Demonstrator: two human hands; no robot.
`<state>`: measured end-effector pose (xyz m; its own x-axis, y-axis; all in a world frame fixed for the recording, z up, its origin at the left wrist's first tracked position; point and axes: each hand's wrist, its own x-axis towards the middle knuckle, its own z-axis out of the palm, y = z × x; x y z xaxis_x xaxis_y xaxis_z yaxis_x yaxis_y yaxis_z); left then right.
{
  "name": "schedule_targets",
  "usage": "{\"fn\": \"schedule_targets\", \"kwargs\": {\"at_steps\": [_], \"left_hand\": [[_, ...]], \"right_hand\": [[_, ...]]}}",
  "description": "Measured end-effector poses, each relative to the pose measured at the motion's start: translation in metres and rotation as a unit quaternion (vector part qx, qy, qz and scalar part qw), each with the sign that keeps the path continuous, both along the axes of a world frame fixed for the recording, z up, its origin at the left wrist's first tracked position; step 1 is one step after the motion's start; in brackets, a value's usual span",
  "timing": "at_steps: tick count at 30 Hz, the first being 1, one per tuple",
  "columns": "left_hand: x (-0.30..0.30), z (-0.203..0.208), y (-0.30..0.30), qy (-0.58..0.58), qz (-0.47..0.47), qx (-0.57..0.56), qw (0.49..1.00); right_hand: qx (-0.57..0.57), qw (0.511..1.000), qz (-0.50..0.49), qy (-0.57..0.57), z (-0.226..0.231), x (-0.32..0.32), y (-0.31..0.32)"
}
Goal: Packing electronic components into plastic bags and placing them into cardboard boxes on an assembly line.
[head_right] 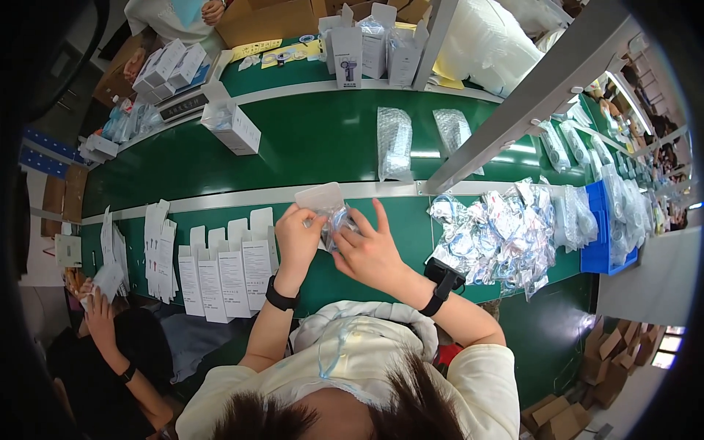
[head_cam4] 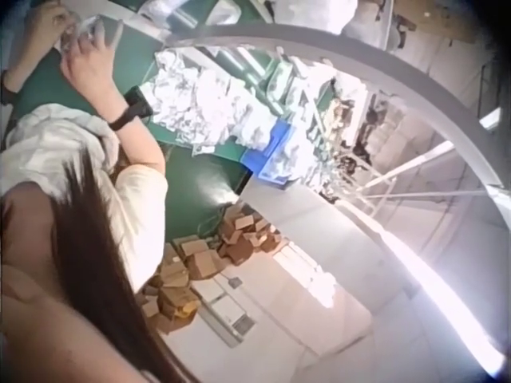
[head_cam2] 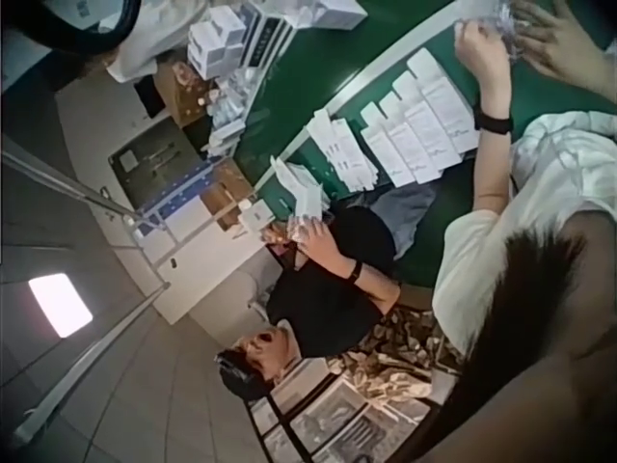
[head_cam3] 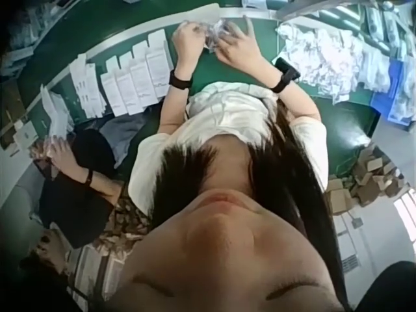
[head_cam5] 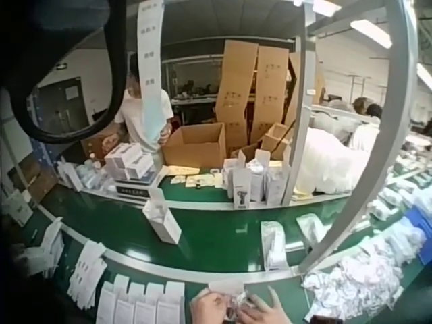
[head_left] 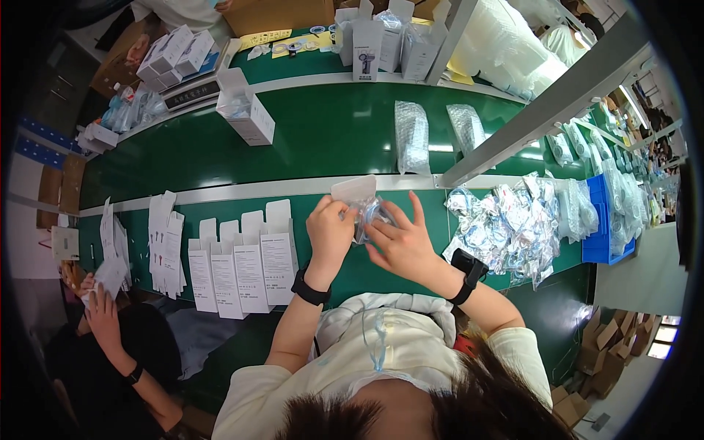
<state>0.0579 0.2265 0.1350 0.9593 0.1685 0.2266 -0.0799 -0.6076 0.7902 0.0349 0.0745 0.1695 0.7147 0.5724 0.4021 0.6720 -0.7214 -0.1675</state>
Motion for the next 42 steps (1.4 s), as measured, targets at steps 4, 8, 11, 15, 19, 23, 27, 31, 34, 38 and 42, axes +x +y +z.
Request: {"fn": "schedule_targets", "kwargs": {"at_steps": [4, 8, 11, 15, 19, 23, 27, 31, 34, 38, 42], "left_hand": [[-0.003, -0.002, -0.004, -0.022, 0.009, 0.014, 1.000], [-0.005, -0.003, -0.003, -0.032, 0.014, 0.027, 0.999], [-0.005, -0.005, -0.008, -0.075, 0.005, -0.005, 0.997], [-0.001, -0.005, -0.014, -0.088, 0.002, -0.037, 0.995], [0.004, -0.014, 0.008, -0.074, 0.032, -0.086, 0.993], [0.006, -0.019, 0.021, -0.012, 0.029, -0.118, 0.993], [0.015, -0.014, 0.019, -0.004, 0.026, -0.358, 0.934], [0.009, -0.005, 0.080, -0.042, 0.009, -0.138, 0.989], [-0.016, -0.005, 0.113, 0.157, -0.032, 0.287, 0.944], [-0.026, -0.028, 0.125, 0.253, -0.103, 0.313, 0.910], [-0.025, -0.024, 0.116, 0.253, -0.168, 0.222, 0.927]], "right_hand": [[-0.109, 0.993, 0.053, 0.015, 0.004, 0.003, 0.005], [-0.169, 0.967, 0.128, 0.143, 0.014, 0.015, 0.009], [-0.183, 0.945, 0.140, 0.232, 0.012, 0.027, 0.010], [-0.244, 0.910, 0.103, 0.318, -0.028, 0.035, 0.010], [-0.010, 0.974, 0.224, 0.043, -0.036, 0.032, -0.008], [0.190, 0.982, 0.016, 0.000, -0.034, 0.038, -0.013], [0.455, 0.804, 0.043, 0.380, -0.086, 0.067, 0.001], [0.462, 0.800, 0.034, 0.381, -0.070, 0.112, 0.017], [0.590, 0.731, 0.027, 0.343, -0.058, 0.175, 0.038], [0.503, 0.841, -0.070, 0.186, -0.093, 0.250, 0.053], [0.413, 0.897, -0.054, 0.146, -0.119, 0.254, 0.038]]}}
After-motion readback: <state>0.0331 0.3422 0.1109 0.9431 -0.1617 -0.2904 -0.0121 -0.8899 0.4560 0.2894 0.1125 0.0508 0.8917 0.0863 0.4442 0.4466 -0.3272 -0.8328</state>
